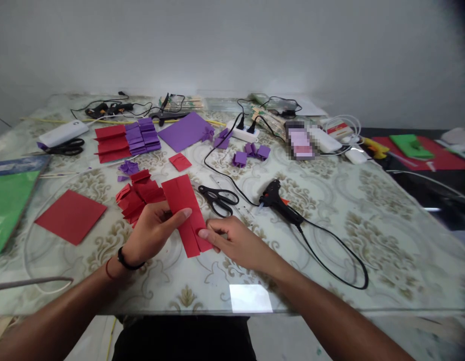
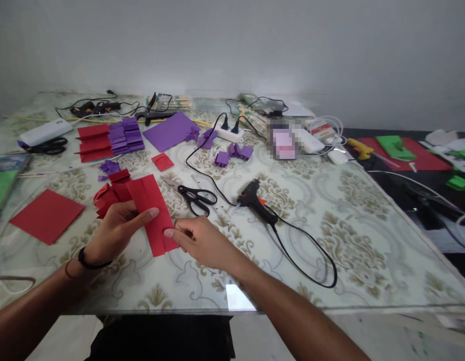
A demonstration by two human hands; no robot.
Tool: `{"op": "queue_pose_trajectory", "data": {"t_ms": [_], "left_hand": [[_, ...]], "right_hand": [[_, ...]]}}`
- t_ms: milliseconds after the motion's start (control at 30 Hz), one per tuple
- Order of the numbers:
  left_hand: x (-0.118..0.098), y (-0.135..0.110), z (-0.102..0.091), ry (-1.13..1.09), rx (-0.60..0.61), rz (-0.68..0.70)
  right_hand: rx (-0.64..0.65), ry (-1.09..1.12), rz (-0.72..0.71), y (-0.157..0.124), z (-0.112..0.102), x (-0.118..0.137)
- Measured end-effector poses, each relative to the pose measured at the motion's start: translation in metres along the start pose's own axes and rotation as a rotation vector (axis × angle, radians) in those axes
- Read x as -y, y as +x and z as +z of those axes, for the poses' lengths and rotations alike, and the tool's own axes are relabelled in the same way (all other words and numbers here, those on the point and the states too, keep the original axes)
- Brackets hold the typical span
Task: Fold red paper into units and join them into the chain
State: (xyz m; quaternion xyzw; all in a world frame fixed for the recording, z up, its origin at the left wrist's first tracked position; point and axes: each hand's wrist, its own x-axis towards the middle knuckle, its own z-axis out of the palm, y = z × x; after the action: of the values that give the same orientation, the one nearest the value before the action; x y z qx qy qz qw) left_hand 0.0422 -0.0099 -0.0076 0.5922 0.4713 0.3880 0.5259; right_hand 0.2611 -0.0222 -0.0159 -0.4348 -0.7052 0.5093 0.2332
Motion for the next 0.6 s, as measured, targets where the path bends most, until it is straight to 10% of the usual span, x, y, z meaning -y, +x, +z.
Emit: {"op": "queue_pose_trajectory", "data": {"t_ms": [367,600], "left_hand": [[0.0053,0.0022,-0.0068,-0.265,-0.072,-0.049],[0.0011,0.0014,-0.0059,-0.182,0.019,-0.066]], "right_hand": [[0.078,-0.066,-0.036,0.0008,-0.0050,0.0014],[-0.129,0.048,-0.045,0.0018,-0.0069,0.0003]]}}
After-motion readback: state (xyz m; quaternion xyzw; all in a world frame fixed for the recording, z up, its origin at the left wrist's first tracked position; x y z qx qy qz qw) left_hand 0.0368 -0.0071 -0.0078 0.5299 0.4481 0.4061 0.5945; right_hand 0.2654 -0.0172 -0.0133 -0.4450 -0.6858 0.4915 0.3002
